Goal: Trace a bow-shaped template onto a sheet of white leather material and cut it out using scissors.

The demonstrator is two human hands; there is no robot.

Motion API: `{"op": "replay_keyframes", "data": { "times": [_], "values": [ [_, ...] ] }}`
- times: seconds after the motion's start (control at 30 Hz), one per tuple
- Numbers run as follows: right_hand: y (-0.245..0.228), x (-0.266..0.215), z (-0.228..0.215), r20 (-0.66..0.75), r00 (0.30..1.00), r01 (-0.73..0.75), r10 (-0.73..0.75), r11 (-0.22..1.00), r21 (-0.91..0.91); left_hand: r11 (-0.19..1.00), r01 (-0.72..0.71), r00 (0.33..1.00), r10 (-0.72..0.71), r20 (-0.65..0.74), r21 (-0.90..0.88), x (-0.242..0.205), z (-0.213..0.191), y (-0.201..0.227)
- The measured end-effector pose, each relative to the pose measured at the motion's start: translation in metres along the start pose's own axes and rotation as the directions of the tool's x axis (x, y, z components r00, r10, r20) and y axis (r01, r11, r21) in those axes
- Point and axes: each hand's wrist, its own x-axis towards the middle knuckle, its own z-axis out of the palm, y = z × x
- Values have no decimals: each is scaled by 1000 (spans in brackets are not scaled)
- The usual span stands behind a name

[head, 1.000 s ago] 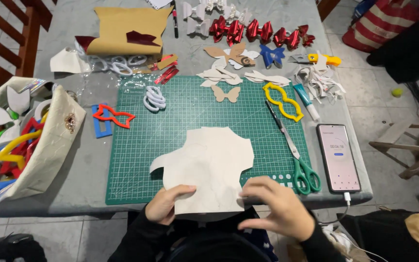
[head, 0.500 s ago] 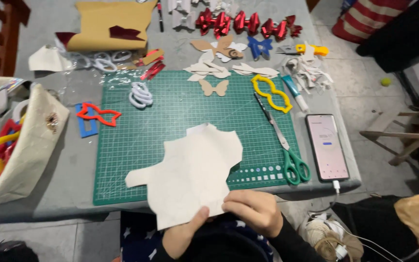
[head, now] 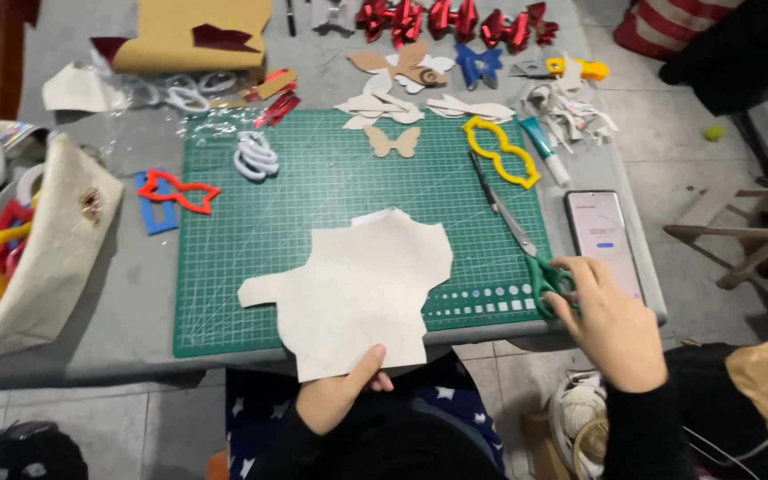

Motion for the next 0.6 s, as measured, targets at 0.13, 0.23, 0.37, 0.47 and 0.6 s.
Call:
{"op": "replay_keyframes", "data": {
  "times": [0.13,0.23,0.37,0.47,0.6],
  "values": [
    [16,12,10,56,996,78,-71,988,-132,998,-2,997,-2,73,59,-3,-4,5],
    [17,2,-6,170,985,54,-15,972,-228,999,33,995,-35,98,20,-14,-10,23],
    [32,-48,-24,123,986,-69,116,941,-330,983,-180,977,183,110,-34,-14,-12,37],
    [24,-80,3,75,997,-62,32,900,432,963,-258,966,260,14,-71,-18,-11,58],
    [-10,-107,67,385,899,-186,-209,614,767,905,-418,908,418,-21,-76,-19,-8,87]
  ]
}}
